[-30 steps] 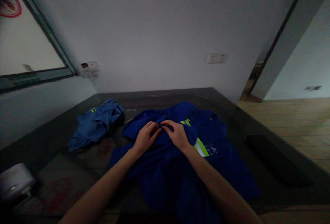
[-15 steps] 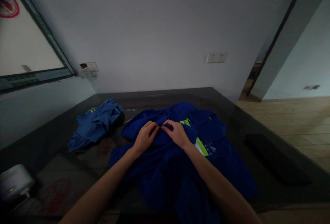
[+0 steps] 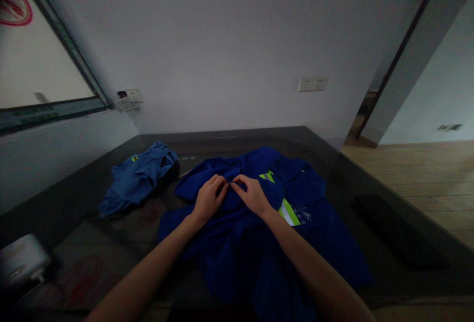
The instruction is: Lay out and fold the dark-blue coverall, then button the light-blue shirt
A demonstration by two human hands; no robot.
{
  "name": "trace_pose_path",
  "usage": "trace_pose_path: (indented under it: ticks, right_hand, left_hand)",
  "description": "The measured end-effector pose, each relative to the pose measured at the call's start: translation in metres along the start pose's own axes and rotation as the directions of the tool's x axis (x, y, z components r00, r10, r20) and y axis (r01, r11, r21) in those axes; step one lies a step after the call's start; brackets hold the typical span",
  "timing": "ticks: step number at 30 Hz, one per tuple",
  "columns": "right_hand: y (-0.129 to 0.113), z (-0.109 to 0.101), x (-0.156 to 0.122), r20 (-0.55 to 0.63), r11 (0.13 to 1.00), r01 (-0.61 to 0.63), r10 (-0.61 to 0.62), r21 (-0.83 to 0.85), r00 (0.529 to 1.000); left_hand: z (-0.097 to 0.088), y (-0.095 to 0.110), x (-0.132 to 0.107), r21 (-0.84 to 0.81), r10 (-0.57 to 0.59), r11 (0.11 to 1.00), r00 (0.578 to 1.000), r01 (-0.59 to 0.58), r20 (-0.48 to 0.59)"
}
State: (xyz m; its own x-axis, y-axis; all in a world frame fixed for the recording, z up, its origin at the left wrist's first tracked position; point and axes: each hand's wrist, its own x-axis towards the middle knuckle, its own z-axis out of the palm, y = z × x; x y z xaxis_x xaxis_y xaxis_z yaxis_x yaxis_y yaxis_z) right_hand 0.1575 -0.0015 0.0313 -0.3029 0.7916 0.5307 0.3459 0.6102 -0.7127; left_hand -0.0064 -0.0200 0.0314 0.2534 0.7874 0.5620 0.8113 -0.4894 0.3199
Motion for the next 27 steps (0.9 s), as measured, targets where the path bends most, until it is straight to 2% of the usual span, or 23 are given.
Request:
trace_pose_path:
  ticks: [4,7,9,12,16,21,27]
  right_hand:
    - [-0.0016,0.0014,-0.0008,0.008,1.0,0.004,-0.004,0.024,1.0]
    - [-0.0027,-0.0002,-0.0006,-0.054,1.0,0.005,-0.005,0.006,0.999]
    - [-0.0032,-0.0019,-0.0003,-0.1,1.0,0.01,-0.011,-0.014,0.995]
    - [-0.0036,-0.0037,0.0001,-0.139,0.999,0.015,-0.019,-0.03,0.99]
    - [-0.0039,-0.0037,-0.0002,-0.145,0.999,0.018,-0.024,-0.042,0.989]
    - [-0.0051,-0.0032,-0.0012,-0.089,0.998,0.05,-0.054,-0.048,0.995]
    - [-0.002,-0.0011,-0.0025,-0.083,0.978,0.148,-0.162,-0.149,0.983]
  left_hand:
    - [0.0019,-0.0013,-0.0025,-0.038,0.016,0.999,0.999,-0.017,-0.032]
    - [0.0018,-0.0015,-0.0025,-0.198,0.031,0.979,0.995,-0.05,-0.096]
    - [0.0017,-0.0013,-0.0011,-0.322,0.027,0.945,0.994,-0.059,-0.102]
    - [0.0024,-0.0018,0.0016,-0.471,-0.031,0.882,0.998,-0.001,-0.06]
    - [0.0023,-0.0036,0.0043,-0.593,-0.156,0.8,0.986,0.091,-0.06]
    - [-0.0025,-0.0031,0.0057,-0.604,-0.131,0.789,0.991,0.116,0.019]
    - [0.0017,-0.0029,0.0044,-0.578,-0.134,0.808,0.991,0.114,0.009]
